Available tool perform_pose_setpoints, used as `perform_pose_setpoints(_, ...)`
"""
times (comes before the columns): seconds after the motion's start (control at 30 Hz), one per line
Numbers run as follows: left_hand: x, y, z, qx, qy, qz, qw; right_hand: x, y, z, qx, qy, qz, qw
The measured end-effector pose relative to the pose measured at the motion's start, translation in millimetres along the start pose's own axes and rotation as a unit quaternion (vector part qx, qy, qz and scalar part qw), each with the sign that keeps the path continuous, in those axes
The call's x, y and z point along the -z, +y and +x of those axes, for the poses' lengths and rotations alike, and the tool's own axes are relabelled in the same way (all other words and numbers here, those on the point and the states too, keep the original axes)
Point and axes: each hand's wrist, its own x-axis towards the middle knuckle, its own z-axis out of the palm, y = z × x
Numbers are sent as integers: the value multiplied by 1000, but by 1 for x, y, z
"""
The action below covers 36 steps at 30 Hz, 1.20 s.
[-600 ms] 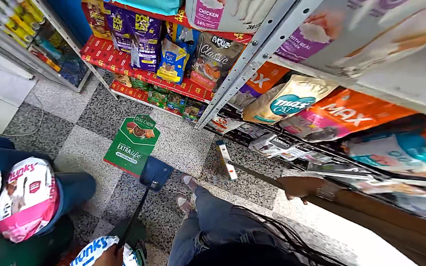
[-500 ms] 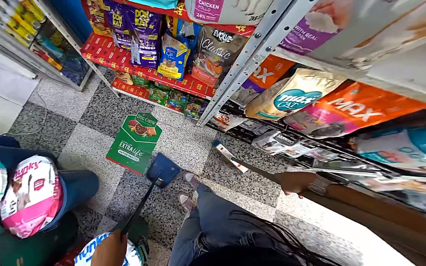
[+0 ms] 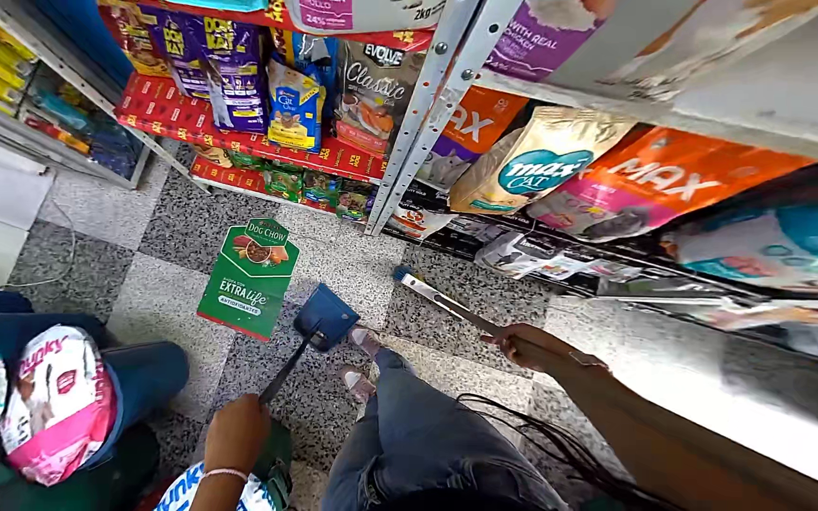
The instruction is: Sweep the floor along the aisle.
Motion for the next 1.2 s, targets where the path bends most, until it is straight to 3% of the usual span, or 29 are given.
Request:
perform_pose_setpoints(0.1,9,18,3,19,11,-1,1000,1,13,17,17,-30,108,994)
perform_pose_setpoints(0.23,19,44,6,39,22,9,999,-14,14,17,13,-25,158,987)
perform_pose_setpoints(0.53,23,55,11,63,35,53,996,-88,18,5,37,-27,254,966)
perform_pose_setpoints(0.7,27,65,15,67,36,75,994,-128,16,21,23,-55,356,933)
perform_pose_setpoints(0.97,29,69,15,44,44,69,996,-205,27,37,7,-141,228,963)
perform_pose_setpoints(1.1,30,65,16,47,37,68,996,-245,27,19,17,-119,98,988)
perform_pose_setpoints(1.2,25,55,17,50,44,59,996,-243,26,13,17,-123,60,990)
